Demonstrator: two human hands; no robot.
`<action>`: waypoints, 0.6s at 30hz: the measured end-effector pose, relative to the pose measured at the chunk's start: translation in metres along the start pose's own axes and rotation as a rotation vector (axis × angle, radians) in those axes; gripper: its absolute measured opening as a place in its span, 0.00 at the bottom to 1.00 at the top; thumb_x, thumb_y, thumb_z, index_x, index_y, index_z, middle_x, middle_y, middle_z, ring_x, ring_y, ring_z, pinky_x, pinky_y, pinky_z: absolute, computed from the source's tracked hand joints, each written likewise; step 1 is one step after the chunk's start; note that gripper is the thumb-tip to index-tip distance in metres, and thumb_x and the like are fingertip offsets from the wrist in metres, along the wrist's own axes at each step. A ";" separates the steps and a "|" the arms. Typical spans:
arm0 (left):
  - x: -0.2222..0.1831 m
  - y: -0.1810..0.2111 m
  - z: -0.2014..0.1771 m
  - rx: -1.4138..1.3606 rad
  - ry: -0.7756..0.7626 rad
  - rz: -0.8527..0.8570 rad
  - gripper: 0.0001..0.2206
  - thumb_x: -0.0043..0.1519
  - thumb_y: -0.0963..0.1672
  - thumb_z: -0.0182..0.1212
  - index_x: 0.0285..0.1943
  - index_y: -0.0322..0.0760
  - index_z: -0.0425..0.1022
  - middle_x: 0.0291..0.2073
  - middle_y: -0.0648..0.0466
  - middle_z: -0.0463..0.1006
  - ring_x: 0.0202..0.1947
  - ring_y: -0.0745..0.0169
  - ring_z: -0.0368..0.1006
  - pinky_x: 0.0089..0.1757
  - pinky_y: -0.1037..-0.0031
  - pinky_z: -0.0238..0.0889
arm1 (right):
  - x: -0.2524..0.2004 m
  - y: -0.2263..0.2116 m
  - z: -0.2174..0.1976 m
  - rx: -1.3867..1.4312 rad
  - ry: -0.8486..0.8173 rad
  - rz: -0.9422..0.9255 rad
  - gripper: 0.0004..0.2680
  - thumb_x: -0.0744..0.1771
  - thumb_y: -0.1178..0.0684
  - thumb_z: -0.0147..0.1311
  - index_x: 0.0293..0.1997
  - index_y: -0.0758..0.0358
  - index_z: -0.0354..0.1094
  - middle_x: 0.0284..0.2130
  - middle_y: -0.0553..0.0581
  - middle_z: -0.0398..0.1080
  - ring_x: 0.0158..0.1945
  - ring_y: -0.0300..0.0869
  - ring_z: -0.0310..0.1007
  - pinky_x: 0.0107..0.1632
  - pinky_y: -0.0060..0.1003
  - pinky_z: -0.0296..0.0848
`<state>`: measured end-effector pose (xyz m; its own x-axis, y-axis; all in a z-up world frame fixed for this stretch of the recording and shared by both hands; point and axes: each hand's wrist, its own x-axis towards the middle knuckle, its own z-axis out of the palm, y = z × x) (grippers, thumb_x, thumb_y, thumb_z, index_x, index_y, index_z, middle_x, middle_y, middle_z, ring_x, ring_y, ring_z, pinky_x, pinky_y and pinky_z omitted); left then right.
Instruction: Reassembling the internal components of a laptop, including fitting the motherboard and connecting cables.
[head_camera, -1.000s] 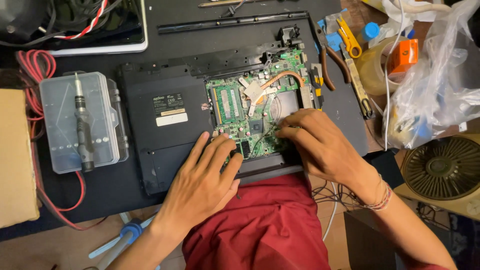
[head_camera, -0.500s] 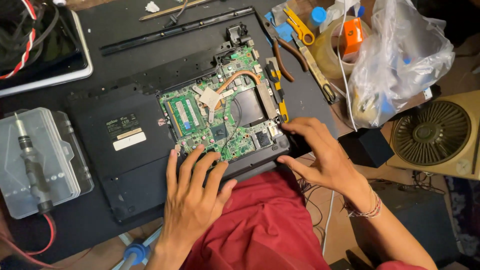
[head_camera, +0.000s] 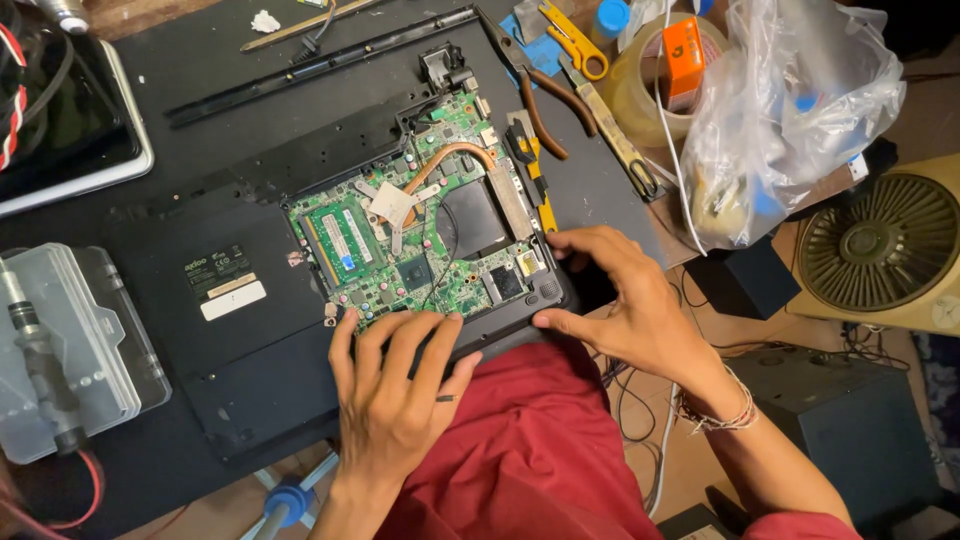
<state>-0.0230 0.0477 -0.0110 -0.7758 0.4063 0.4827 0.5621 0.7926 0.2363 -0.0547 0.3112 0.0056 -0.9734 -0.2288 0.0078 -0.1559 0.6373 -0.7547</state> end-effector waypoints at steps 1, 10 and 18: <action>0.003 0.003 0.002 0.001 -0.001 -0.001 0.13 0.60 0.49 0.75 0.49 0.42 0.81 0.45 0.55 0.79 0.47 0.53 0.73 0.59 0.48 0.55 | 0.001 0.001 -0.001 0.001 -0.001 0.000 0.26 0.60 0.44 0.70 0.62 0.58 0.66 0.50 0.53 0.73 0.46 0.41 0.71 0.53 0.38 0.70; 0.030 0.031 0.019 0.045 -0.100 0.011 0.21 0.56 0.51 0.77 0.54 0.44 0.77 0.47 0.55 0.75 0.47 0.55 0.71 0.57 0.48 0.60 | 0.001 0.015 -0.009 0.031 -0.102 -0.046 0.27 0.60 0.46 0.70 0.65 0.57 0.64 0.54 0.53 0.71 0.47 0.41 0.71 0.58 0.41 0.65; 0.036 0.030 0.020 -0.028 -0.098 0.013 0.15 0.61 0.49 0.72 0.49 0.40 0.76 0.45 0.53 0.76 0.42 0.55 0.71 0.54 0.50 0.61 | 0.004 0.026 -0.011 0.093 -0.100 -0.149 0.28 0.61 0.45 0.70 0.66 0.58 0.62 0.52 0.54 0.71 0.46 0.41 0.71 0.58 0.39 0.65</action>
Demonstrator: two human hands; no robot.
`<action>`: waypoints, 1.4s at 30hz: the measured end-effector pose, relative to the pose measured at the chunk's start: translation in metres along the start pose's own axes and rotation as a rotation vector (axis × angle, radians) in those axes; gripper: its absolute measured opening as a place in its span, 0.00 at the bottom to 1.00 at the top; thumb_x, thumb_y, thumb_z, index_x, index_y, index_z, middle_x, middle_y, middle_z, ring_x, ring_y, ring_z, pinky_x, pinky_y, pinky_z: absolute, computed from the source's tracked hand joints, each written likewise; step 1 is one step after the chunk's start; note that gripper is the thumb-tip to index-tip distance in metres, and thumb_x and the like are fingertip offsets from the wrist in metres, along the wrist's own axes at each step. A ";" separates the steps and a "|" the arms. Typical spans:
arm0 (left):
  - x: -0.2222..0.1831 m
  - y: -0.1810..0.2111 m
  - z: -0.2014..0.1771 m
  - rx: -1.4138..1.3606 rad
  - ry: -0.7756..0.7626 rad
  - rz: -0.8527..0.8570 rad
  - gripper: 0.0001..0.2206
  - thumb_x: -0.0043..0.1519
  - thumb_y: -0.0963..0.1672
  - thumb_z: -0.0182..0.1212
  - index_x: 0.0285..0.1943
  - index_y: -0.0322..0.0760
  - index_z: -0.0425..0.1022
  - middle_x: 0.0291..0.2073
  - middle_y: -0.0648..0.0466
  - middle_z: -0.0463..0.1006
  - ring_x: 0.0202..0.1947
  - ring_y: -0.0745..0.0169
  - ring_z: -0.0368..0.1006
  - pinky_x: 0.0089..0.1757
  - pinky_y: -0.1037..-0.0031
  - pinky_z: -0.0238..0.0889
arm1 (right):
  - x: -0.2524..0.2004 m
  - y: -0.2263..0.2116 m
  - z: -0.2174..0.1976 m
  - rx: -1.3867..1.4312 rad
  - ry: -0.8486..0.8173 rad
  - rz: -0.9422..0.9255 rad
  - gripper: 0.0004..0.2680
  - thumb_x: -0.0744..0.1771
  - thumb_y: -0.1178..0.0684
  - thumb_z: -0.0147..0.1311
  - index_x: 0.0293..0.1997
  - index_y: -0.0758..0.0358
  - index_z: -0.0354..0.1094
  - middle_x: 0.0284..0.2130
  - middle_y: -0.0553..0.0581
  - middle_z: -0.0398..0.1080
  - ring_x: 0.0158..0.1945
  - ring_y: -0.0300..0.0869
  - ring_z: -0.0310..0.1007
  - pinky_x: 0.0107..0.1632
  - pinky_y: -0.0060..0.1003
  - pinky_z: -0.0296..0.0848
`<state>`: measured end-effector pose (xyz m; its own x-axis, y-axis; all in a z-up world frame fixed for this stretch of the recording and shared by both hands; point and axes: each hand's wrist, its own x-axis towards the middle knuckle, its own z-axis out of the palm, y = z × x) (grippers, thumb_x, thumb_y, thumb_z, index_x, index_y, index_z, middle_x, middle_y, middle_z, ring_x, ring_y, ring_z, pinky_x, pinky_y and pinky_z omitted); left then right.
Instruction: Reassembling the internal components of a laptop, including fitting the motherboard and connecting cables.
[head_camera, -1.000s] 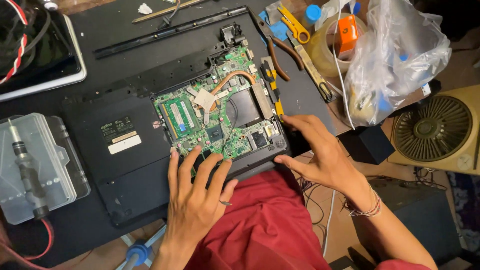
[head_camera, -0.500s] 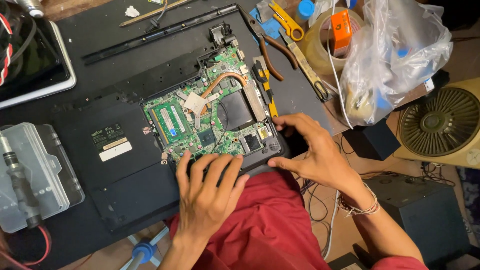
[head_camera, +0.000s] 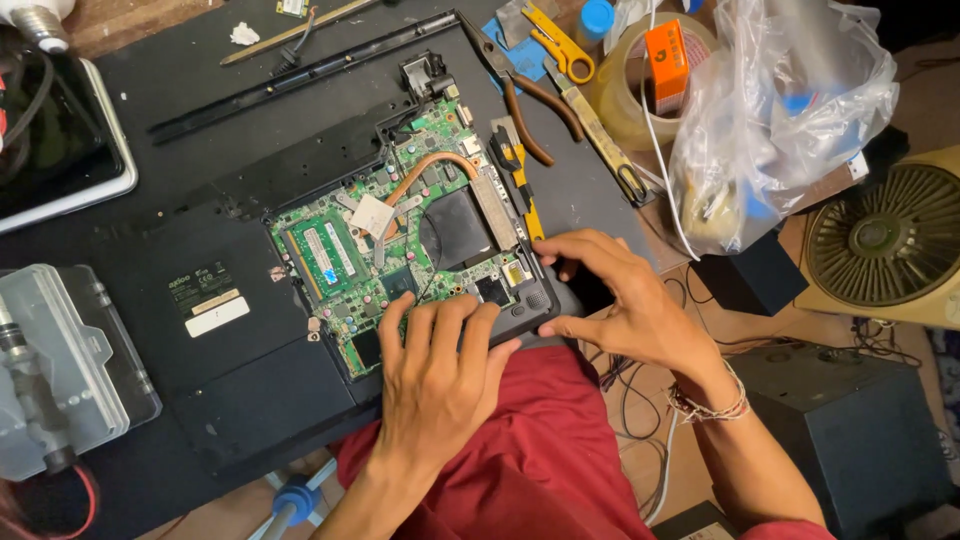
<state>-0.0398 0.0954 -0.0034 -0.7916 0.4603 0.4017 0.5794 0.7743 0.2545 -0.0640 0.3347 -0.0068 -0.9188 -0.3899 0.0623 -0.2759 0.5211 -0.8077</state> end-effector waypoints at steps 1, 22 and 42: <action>0.001 0.001 -0.002 0.001 0.001 0.001 0.15 0.61 0.49 0.72 0.49 0.40 0.76 0.45 0.53 0.76 0.42 0.55 0.71 0.54 0.50 0.61 | 0.000 0.000 0.000 -0.001 0.001 -0.001 0.28 0.61 0.45 0.70 0.66 0.58 0.62 0.52 0.54 0.71 0.46 0.41 0.71 0.58 0.39 0.65; 0.023 0.007 -0.080 0.057 0.101 0.075 0.13 0.68 0.51 0.67 0.51 0.40 0.77 0.45 0.53 0.76 0.41 0.54 0.73 0.44 0.57 0.65 | 0.021 0.020 0.044 0.019 0.408 -0.529 0.22 0.69 0.31 0.48 0.60 0.59 0.58 0.51 0.63 0.69 0.53 0.51 0.74 0.59 0.45 0.69; -0.053 -0.069 -0.111 0.219 0.529 -0.023 0.14 0.61 0.50 0.71 0.39 0.36 0.80 0.33 0.52 0.78 0.34 0.53 0.77 0.58 0.56 0.50 | 0.028 -0.001 0.050 -0.015 0.554 -0.386 0.28 0.71 0.28 0.37 0.56 0.74 0.55 0.49 0.63 0.57 0.36 0.44 0.63 0.45 0.41 0.67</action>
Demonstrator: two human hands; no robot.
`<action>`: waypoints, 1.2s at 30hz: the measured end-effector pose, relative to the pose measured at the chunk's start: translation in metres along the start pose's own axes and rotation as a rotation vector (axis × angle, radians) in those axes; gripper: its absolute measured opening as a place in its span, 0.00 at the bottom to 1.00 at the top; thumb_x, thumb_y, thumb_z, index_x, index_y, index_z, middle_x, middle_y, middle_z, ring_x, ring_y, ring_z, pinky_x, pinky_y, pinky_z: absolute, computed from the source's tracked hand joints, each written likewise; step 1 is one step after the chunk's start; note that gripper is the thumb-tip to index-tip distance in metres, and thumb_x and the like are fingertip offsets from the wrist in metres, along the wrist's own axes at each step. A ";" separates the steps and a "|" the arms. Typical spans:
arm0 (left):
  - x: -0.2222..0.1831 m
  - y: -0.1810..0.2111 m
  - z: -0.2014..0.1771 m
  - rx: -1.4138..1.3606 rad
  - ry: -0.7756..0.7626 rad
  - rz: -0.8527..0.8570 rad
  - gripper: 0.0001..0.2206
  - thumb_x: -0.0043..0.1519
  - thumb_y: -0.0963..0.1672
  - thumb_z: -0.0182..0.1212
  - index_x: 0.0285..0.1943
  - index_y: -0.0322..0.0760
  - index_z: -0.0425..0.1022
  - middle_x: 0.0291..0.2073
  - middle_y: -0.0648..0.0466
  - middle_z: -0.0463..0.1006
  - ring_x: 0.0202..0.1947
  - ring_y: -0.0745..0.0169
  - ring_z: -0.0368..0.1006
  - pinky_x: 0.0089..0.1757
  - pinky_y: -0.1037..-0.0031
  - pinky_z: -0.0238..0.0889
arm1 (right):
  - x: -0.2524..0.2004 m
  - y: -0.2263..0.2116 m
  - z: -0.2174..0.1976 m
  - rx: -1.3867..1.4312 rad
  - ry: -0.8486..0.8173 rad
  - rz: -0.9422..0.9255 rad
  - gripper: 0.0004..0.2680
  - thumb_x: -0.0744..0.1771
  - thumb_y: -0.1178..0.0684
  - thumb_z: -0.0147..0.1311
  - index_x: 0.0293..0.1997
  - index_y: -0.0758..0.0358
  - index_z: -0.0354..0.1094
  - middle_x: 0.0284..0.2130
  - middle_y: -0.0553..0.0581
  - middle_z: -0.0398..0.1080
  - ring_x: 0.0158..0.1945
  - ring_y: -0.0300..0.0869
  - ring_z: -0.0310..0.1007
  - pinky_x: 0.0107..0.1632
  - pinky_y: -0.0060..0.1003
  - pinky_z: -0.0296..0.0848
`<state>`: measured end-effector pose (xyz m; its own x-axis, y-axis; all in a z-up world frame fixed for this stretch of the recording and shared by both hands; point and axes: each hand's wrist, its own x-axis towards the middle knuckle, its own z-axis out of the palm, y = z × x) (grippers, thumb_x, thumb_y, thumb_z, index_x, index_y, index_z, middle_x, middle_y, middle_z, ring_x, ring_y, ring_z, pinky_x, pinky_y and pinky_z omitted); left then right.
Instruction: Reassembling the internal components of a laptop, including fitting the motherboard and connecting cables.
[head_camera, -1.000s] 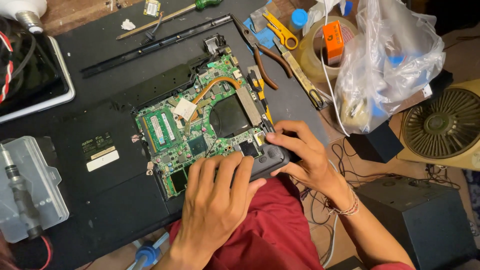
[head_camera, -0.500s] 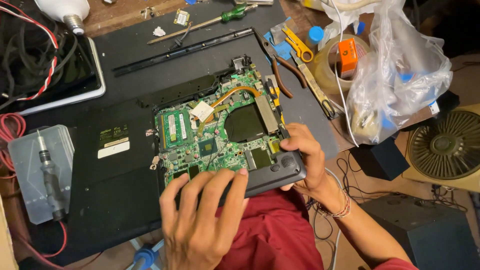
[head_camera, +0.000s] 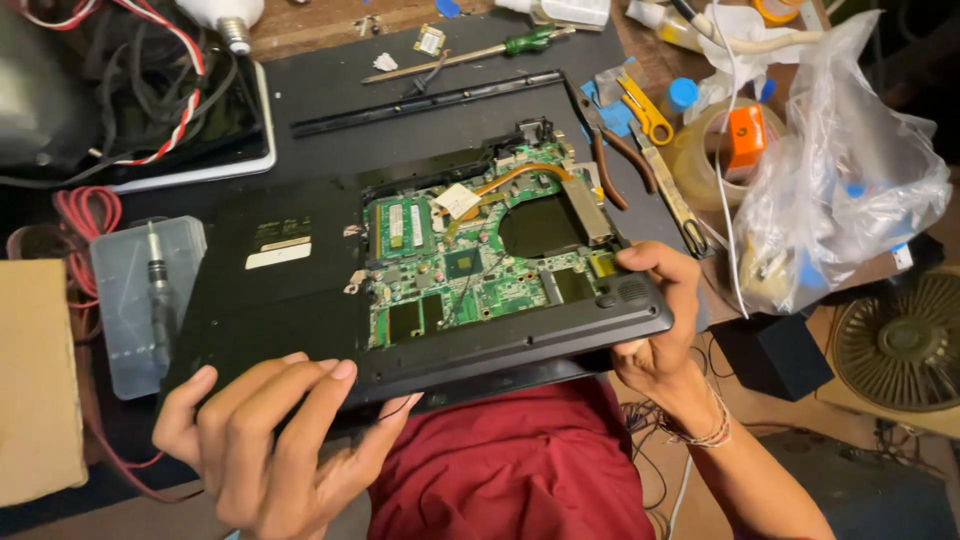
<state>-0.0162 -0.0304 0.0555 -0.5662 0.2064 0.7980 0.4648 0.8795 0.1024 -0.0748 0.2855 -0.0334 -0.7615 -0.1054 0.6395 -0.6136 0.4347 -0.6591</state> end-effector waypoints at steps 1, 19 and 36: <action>0.001 -0.004 -0.002 0.016 0.005 -0.006 0.14 0.61 0.50 0.71 0.39 0.36 0.80 0.33 0.52 0.78 0.34 0.53 0.77 0.58 0.56 0.50 | 0.004 -0.004 0.000 0.012 -0.008 -0.011 0.28 0.71 0.28 0.37 0.56 0.74 0.55 0.49 0.63 0.57 0.36 0.44 0.63 0.45 0.41 0.67; -0.011 -0.031 -0.007 -0.216 0.246 -0.507 0.44 0.48 0.54 0.76 0.67 0.29 0.55 0.62 0.38 0.59 0.67 0.40 0.59 0.69 0.52 0.65 | 0.053 -0.036 0.007 -0.140 0.081 0.122 0.33 0.71 0.23 0.28 0.59 0.74 0.54 0.52 0.64 0.55 0.49 0.46 0.58 0.53 0.38 0.59; -0.010 -0.014 0.008 -0.405 0.310 -0.730 0.49 0.40 0.57 0.71 0.64 0.34 0.45 0.59 0.31 0.69 0.62 0.38 0.70 0.64 0.53 0.64 | 0.041 -0.010 0.014 0.009 0.029 0.053 0.38 0.67 0.20 0.36 0.69 0.73 0.48 0.61 0.63 0.50 0.63 0.48 0.55 0.67 0.42 0.58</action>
<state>-0.0226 -0.0414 0.0411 -0.6331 -0.5230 0.5706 0.2985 0.5152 0.8034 -0.1024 0.2644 -0.0061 -0.7870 -0.0561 0.6145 -0.5742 0.4310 -0.6961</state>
